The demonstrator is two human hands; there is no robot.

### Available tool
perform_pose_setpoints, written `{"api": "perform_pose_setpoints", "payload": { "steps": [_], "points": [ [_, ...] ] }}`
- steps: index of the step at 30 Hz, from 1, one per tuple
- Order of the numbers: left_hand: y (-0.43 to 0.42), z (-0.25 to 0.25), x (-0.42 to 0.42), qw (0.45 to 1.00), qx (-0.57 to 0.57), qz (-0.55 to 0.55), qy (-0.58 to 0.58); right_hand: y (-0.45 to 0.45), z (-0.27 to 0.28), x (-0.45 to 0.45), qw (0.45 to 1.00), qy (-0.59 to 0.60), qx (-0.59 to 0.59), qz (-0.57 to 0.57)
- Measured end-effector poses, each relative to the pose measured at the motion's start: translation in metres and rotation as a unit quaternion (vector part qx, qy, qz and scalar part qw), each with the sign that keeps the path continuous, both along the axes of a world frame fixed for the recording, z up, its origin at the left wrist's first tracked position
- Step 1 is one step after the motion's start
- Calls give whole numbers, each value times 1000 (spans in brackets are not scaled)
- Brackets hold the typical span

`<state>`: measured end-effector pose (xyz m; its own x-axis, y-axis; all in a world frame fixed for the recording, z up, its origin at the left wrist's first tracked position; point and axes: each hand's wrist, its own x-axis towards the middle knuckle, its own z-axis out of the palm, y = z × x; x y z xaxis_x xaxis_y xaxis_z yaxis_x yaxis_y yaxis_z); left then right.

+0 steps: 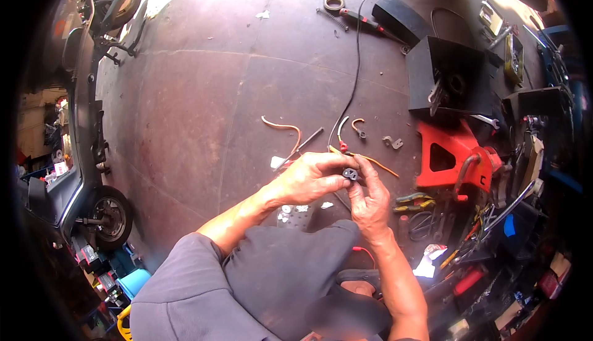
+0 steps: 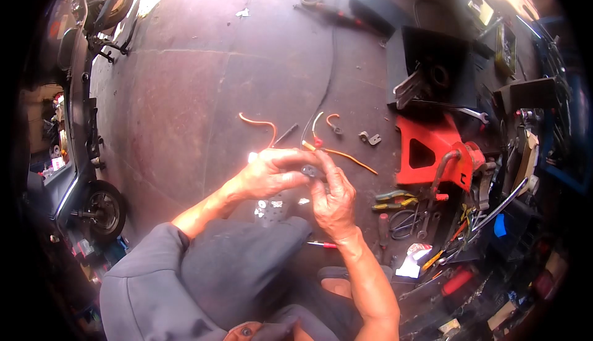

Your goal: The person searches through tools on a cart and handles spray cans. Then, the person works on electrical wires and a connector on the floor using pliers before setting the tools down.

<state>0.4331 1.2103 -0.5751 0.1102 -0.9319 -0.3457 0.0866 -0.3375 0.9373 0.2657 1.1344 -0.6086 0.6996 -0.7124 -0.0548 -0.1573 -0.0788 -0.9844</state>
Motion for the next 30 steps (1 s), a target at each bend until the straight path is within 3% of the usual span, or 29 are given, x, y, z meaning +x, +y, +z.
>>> {"api": "perform_pose_setpoints", "payload": {
  "steps": [1, 3, 5, 6, 9, 11, 12, 13, 14, 15, 16, 18, 19, 20, 21, 22, 24, 25, 28, 30],
  "points": [
    [-2, 6, 0, 999, 16, -10, -34, -4, -1, -4, 1000, 9, -17, -7],
    [-3, 1, -6, 994, -57, 15, -89, -7, 8, -3, 996, 10, -92, -17],
    [2, -2, -9, 968, -38, -31, -247, -2, 1, -11, 992, 50, -114, -2],
    [2, -12, -17, 949, -91, -20, -300, -4, -6, -20, 984, 94, -151, 11],
    [22, -53, -35, 916, -118, -20, -382, -31, -2, -57, 957, 108, -236, 128],
    [27, -60, -46, 914, -64, -102, -386, -47, 0, -85, 921, 177, -286, 196],
    [26, -69, -51, 909, -86, -148, -380, -49, -6, -103, 904, 181, -339, 190],
    [11, -66, -58, 877, -197, -191, -394, -48, -17, -121, 882, 190, -390, 186],
    [5, -68, -70, 864, -231, -202, -400, -47, -18, -154, 870, 81, -483, 61],
    [1, -78, -80, 850, -263, -210, -405, -38, -38, -187, 862, 98, -497, 32],
    [1, -93, -86, 830, -277, -226, -428, -44, -22, -215, 837, 136, -525, 75],
    [-8, -97, -102, 806, -303, -261, -436, -40, 21, -260, 851, 203, -479, 70],
    [-13, -100, -106, 793, -313, -284, -438, -48, 47, -271, 860, 345, -303, 221],
    [-11, -115, -106, 781, -299, -312, -450, -45, 56, -287, 866, 372, -262, 207],
    [-12, -118, -109, 762, -298, -341, -463, -33, 43, -314, 875, 333, -321, 145],
    [-12, -123, -109, 742, -291, -377, -471, -23, 47, -328, 875, 367, -299, 101],
    [-16, -131, -109, 697, -292, -461, -466, -5, 49, -346, 895, 410, -174, 34],
    [-21, -126, -109, 668, -238, -529, -465, 1, 52, -351, 898, 424, -115, 12],
    [-52, -93, -104, 674, -95, -622, -387, 19, 47, -360, 912, 404, 7, -79],
    [-81, -47, -113, 704, 12, -565, -431, 24, 75, -362, 911, 394, 72, -101]
  ]
}}
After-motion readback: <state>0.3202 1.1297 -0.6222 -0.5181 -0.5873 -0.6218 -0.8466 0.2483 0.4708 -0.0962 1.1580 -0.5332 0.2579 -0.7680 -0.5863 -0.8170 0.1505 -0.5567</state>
